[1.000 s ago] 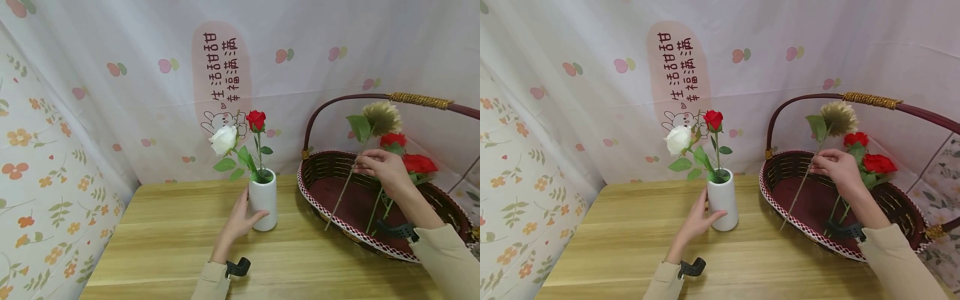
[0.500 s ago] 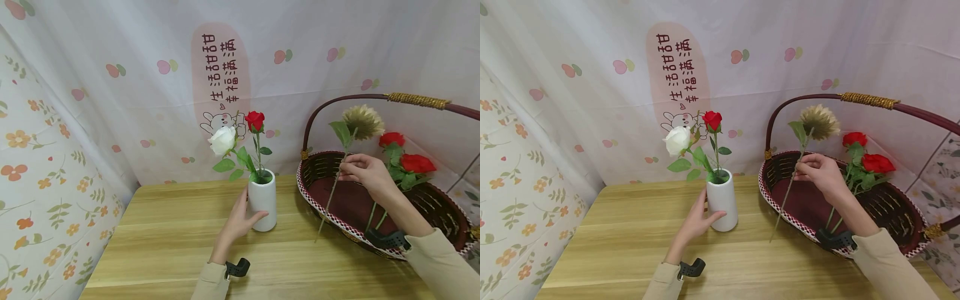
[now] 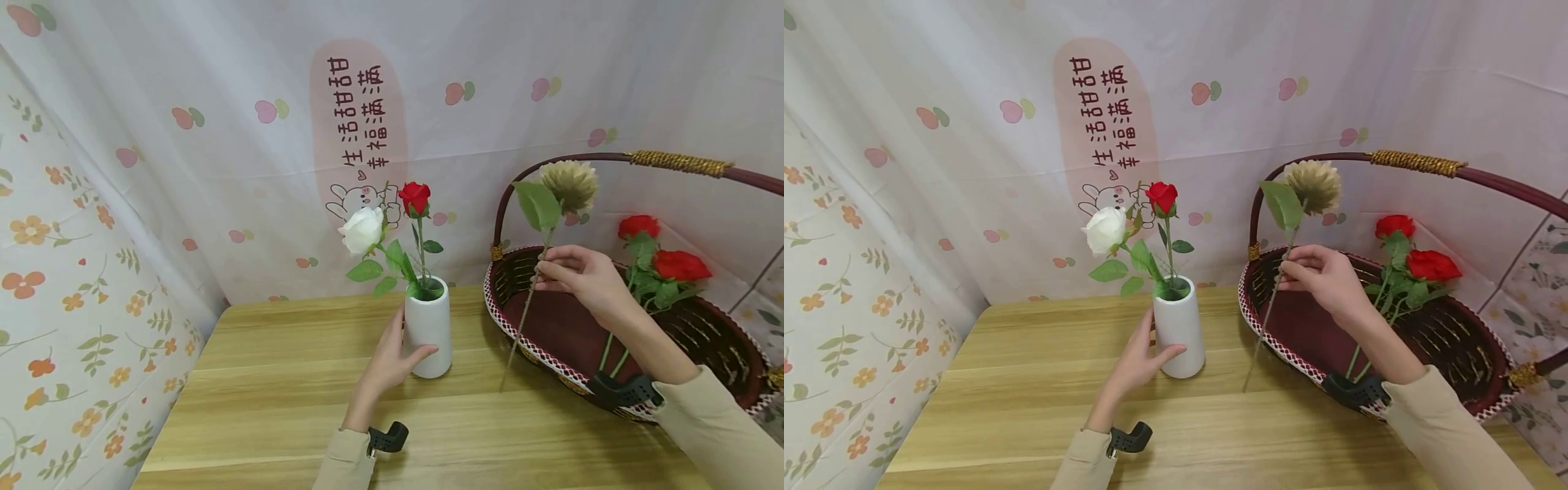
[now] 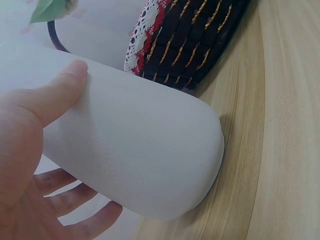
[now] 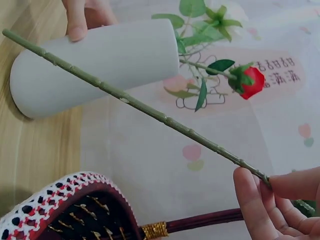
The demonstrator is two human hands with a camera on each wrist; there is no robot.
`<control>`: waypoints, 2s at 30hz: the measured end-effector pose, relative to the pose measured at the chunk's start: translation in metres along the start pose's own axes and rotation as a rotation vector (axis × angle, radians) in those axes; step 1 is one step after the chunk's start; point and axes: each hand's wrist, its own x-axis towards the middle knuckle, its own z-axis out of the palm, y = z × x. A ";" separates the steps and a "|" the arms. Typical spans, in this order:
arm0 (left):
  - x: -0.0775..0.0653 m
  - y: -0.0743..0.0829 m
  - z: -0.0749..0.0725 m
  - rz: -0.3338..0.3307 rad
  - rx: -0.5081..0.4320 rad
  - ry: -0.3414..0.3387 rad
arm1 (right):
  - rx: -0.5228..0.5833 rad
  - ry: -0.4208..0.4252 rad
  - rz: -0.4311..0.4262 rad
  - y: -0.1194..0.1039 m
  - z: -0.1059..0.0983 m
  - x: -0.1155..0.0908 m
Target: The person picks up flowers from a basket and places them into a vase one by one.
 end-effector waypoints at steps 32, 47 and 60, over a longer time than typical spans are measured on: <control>0.000 -0.001 -0.002 0.012 0.005 -0.003 | 0.050 0.049 -0.139 -0.064 0.047 0.051; 0.001 -0.002 -0.001 0.022 -0.007 -0.001 | 0.112 0.107 -0.192 -0.084 0.063 0.072; 0.000 -0.001 -0.001 0.001 -0.002 -0.001 | 0.175 0.204 -0.223 -0.088 0.074 0.084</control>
